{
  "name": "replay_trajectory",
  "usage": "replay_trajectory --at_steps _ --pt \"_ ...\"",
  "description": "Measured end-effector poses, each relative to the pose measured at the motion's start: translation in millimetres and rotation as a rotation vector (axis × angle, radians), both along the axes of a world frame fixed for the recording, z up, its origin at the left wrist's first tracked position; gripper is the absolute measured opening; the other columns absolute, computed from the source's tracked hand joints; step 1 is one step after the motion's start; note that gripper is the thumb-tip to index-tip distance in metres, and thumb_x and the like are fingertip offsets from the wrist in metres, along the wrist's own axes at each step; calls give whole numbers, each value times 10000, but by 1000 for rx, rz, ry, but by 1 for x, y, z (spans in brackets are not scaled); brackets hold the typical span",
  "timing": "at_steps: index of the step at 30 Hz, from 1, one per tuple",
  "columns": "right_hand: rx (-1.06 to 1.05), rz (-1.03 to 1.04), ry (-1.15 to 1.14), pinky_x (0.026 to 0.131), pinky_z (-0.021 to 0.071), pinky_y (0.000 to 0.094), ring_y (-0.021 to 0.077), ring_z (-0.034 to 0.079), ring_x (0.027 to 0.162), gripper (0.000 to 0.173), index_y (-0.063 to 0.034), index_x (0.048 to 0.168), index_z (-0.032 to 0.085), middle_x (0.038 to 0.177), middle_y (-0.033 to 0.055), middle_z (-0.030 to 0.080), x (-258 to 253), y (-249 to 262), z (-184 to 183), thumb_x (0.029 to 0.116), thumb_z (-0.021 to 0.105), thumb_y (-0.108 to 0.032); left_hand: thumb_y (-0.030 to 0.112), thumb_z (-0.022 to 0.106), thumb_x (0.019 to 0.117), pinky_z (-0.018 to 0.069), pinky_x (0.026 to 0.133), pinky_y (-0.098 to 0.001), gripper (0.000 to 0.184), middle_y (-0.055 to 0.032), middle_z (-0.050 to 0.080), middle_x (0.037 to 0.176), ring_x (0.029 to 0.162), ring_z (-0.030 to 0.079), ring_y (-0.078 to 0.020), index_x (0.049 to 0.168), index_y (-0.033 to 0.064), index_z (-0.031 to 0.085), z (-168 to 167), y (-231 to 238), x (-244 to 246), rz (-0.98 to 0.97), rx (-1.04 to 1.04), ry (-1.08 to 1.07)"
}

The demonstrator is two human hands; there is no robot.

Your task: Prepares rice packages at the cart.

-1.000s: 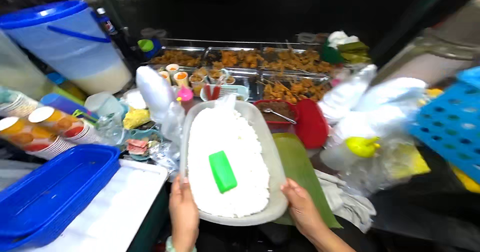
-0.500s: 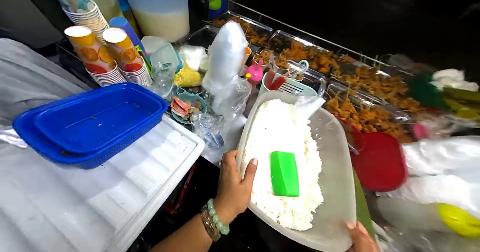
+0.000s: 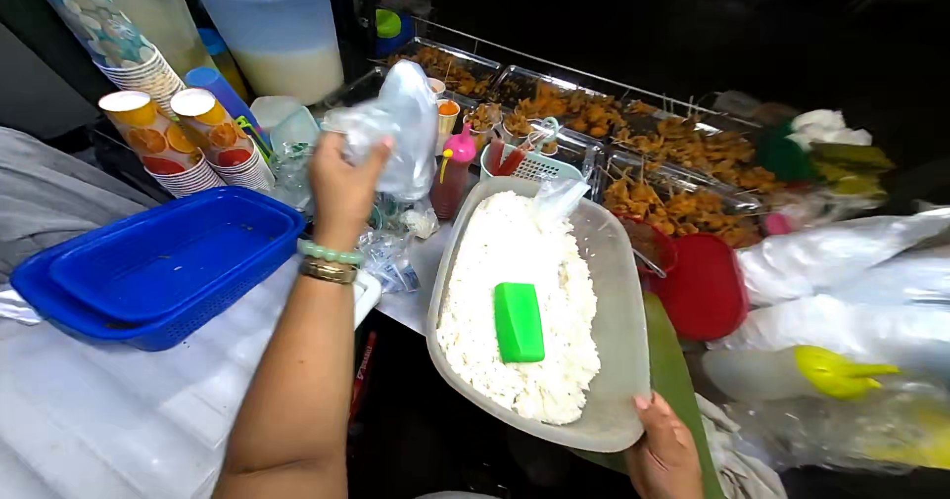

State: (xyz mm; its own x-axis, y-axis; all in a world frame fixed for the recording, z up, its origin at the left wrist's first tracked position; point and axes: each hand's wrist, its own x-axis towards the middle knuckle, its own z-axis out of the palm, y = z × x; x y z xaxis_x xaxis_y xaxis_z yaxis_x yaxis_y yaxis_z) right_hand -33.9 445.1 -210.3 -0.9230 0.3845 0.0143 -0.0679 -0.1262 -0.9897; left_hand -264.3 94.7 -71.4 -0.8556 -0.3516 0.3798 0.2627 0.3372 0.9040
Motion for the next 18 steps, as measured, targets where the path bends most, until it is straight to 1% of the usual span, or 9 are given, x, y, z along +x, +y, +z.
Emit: replay_trajectory --at_steps 2,4,5,6,8,9,13,15,18 --pt "-16 8 24 759 605 190 -17 714 797 329 -184 1001 677 874 -131 762 -1 0 -2 1038 374 -62 210 779 885 547 961 -330 603 -170 629 1250 1102 645 -155 1352 -64 512 16 -25 7 51 104 104" --pt "-26 6 25 748 605 186 -22 711 788 332 -191 994 676 864 -135 760 -2 -2 -2 1031 372 -63 184 746 912 569 898 -307 609 -110 588 1274 1058 642 -131 1404 -33 459 27 -49 13 52 253 142" --pt "-36 6 22 745 606 188 -17 713 785 328 -184 992 675 860 -127 761 -3 -2 -2 1028 373 -62 191 701 952 582 858 -315 518 -64 610 1227 1011 659 -126 1383 11 476 34 -60 18 64 347 151" --pt "-42 7 17 748 606 187 -15 714 786 324 -174 995 669 860 -122 760 -3 -2 -1 1027 368 -59 203 637 994 590 825 -338 370 -28 648 1142 961 677 -133 1315 66 515 40 -71 21 85 442 167" --pt "-44 13 14 760 608 188 -14 717 800 322 -162 1010 665 869 -117 763 -4 -2 -1 1024 362 -53 213 483 1050 581 832 -396 209 -29 654 1063 946 675 -173 1234 126 535 54 -93 30 132 601 196" --pt "-43 18 15 772 607 188 -16 717 811 321 -164 1020 664 876 -118 763 -5 -3 0 1027 361 -57 209 423 1067 574 861 -409 204 -37 636 1086 982 666 -184 1233 136 517 60 -103 35 145 644 210" --pt "-30 12 10 796 608 196 -7 718 833 316 -144 1050 637 895 -113 757 -6 -7 5 1042 331 -63 183 422 1070 563 912 -389 164 -35 626 1086 1016 657 -168 1208 150 504 70 -129 48 155 736 285" --pt "-17 6 0 807 609 197 -10 718 845 320 -131 1077 620 904 -115 755 -7 -8 6 1050 308 -66 166 395 1071 567 884 -372 129 -30 615 1031 969 654 -159 1151 154 495 71 -129 54 136 780 322" --pt "-5 19 -21 824 611 208 -1 721 865 302 -117 1105 597 917 -109 751 -7 -10 10 1062 300 -84 255 285 1104 573 870 -393 236 -37 624 1039 974 661 -172 1170 151 487 72 -125 58 79 845 363"
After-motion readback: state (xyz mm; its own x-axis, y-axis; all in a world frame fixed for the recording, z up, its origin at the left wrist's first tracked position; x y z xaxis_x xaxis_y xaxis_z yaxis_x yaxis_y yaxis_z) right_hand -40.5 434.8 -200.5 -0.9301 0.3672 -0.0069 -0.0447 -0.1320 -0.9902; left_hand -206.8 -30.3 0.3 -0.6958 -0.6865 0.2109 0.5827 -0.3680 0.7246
